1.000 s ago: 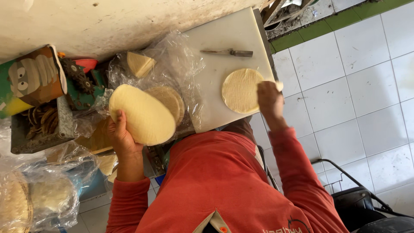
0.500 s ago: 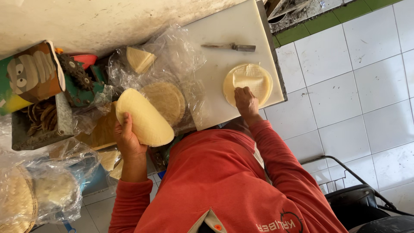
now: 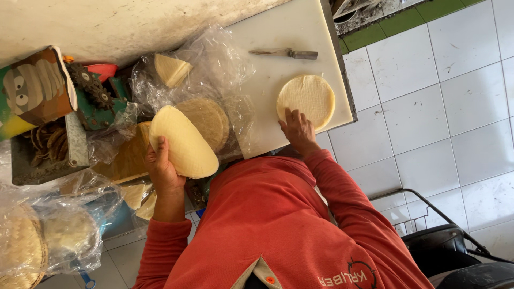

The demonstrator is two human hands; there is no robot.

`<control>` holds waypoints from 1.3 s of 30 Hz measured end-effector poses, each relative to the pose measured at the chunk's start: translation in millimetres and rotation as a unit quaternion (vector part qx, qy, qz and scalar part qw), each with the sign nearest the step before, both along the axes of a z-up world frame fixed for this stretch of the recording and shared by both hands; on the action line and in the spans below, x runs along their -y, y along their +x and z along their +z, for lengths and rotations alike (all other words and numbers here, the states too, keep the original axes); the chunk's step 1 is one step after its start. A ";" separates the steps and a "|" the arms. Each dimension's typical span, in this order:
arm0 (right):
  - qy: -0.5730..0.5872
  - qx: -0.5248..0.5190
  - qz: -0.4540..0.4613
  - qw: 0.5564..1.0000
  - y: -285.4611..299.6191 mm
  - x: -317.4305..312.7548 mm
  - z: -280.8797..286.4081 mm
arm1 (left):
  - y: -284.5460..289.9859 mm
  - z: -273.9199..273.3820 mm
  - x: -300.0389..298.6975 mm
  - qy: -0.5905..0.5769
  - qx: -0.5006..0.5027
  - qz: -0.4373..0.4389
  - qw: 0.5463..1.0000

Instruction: The person peels circular flatbreads one at a time from a stack and folds them into triangles on a white cutting board.

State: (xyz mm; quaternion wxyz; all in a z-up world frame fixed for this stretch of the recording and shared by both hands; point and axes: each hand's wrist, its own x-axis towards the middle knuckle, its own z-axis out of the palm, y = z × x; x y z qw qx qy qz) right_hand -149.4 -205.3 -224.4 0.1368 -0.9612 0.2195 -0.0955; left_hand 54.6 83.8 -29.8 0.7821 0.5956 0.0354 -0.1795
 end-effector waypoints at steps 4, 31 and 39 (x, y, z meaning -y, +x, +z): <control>0.007 0.010 0.011 1.000 -19.8 -5.5 -1.7 | 1.6 0.2 0.9 -0.004 -0.005 -0.007 1.000; 0.126 0.082 -0.049 0.987 -6.0 5.0 44.8 | -10.8 -17.2 47.3 -0.039 -0.056 -0.067 0.995; 0.361 0.188 0.233 0.884 54.3 -48.0 180.1 | -25.6 -26.4 77.2 -0.016 -0.085 -0.110 0.990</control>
